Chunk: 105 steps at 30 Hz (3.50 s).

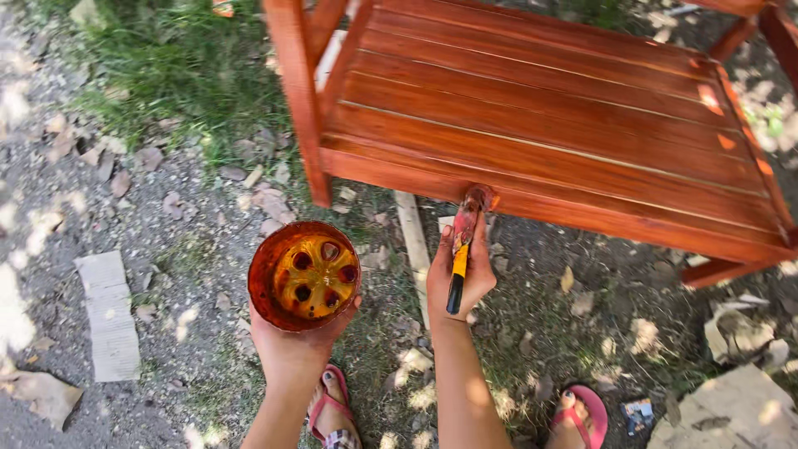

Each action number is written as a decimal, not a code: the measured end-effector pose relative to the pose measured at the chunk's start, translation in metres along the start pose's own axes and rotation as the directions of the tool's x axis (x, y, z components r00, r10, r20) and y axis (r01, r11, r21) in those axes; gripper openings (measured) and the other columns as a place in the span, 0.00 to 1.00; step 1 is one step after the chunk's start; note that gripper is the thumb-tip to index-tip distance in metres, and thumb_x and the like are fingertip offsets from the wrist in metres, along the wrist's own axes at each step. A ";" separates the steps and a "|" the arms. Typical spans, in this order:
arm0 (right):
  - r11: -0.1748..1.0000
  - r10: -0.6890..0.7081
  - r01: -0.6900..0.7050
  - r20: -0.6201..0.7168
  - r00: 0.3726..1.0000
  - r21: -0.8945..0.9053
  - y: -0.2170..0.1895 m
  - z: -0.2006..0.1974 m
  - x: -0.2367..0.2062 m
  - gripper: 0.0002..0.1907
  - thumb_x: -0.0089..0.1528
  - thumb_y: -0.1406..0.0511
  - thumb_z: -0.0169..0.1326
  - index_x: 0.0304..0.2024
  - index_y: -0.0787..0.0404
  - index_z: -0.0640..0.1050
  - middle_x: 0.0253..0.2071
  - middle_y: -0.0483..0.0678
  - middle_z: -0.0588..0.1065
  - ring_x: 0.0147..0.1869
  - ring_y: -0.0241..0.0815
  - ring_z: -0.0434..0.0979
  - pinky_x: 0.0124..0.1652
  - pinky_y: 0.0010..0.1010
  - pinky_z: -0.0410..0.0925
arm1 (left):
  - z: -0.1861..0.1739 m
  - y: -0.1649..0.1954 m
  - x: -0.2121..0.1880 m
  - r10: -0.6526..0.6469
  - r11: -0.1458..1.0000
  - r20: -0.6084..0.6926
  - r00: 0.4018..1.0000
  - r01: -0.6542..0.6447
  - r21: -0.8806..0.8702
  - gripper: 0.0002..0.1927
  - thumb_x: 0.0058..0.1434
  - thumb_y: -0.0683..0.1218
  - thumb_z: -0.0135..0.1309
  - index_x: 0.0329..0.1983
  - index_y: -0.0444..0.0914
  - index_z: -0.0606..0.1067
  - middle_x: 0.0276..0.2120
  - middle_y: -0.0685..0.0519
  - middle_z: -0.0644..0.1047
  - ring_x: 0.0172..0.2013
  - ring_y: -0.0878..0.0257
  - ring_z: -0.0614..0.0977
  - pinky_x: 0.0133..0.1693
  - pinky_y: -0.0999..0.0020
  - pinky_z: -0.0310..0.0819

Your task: The person applies red wood stain to a small wooden shelf unit using a brush, holding a stained cup of stain in one hand while brushing the slats, rails and legs. They briefly dip the brush into a stain container, then wipe the stained surfaces with a cloth and continue brushing the remaining edges and legs.

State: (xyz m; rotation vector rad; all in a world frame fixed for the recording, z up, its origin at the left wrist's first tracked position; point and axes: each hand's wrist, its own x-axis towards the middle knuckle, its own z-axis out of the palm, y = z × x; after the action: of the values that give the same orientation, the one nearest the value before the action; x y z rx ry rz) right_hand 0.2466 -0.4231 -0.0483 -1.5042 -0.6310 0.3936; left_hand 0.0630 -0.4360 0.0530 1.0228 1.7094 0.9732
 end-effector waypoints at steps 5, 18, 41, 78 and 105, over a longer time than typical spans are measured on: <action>0.968 -0.223 0.233 0.107 0.969 -0.093 -0.007 0.078 -0.030 0.26 0.67 0.73 0.56 0.68 0.71 0.69 0.63 0.57 0.77 0.64 0.41 0.78 0.59 0.31 0.71 | -0.038 -0.007 0.026 -0.042 0.997 -0.092 0.995 0.037 -0.063 0.47 0.34 0.40 0.75 0.60 0.36 0.66 0.55 0.52 0.77 0.52 0.61 0.82 0.50 0.64 0.82; 0.956 -0.270 0.289 0.563 0.781 0.058 -0.014 0.138 -0.046 0.22 0.64 0.70 0.60 0.62 0.63 0.74 0.51 0.58 0.81 0.50 0.47 0.86 0.47 0.31 0.77 | -0.064 0.007 0.055 -0.353 0.585 0.044 0.935 0.257 -0.770 0.37 0.43 0.43 0.67 0.59 0.39 0.69 0.54 0.45 0.77 0.48 0.47 0.84 0.39 0.46 0.84; 0.964 -0.141 0.252 0.643 0.753 -0.084 -0.055 0.095 0.025 0.23 0.64 0.73 0.58 0.62 0.65 0.74 0.59 0.61 0.76 0.64 0.52 0.78 0.60 0.37 0.70 | -0.036 0.022 0.028 -0.065 0.992 -0.164 0.984 0.046 -0.119 0.47 0.35 0.41 0.74 0.60 0.36 0.66 0.54 0.52 0.78 0.51 0.60 0.83 0.49 0.63 0.83; 0.741 0.652 -0.668 0.304 0.694 -0.066 0.050 0.124 -0.082 0.16 0.61 0.70 0.62 0.50 0.65 0.77 0.46 0.50 0.79 0.48 0.48 0.83 0.43 0.36 0.76 | -0.070 -0.003 0.057 -0.028 0.998 -0.208 0.978 0.038 0.044 0.49 0.33 0.44 0.77 0.60 0.37 0.67 0.54 0.51 0.78 0.53 0.61 0.82 0.52 0.65 0.79; 0.771 0.400 0.178 0.684 0.610 -0.611 0.064 0.055 -0.079 0.22 0.55 0.54 0.66 0.52 0.44 0.83 0.45 0.48 0.84 0.46 0.47 0.87 0.46 0.36 0.78 | -0.081 0.001 0.048 0.122 0.986 -0.266 0.956 -0.086 0.142 0.47 0.36 0.42 0.79 0.60 0.37 0.68 0.54 0.48 0.76 0.53 0.59 0.80 0.55 0.63 0.77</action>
State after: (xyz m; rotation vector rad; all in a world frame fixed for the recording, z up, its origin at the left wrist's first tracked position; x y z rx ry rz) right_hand 0.1600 -0.4240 -0.1252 -2.0103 -1.5028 1.0838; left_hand -0.0251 -0.4058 0.0641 1.1121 1.9834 1.1266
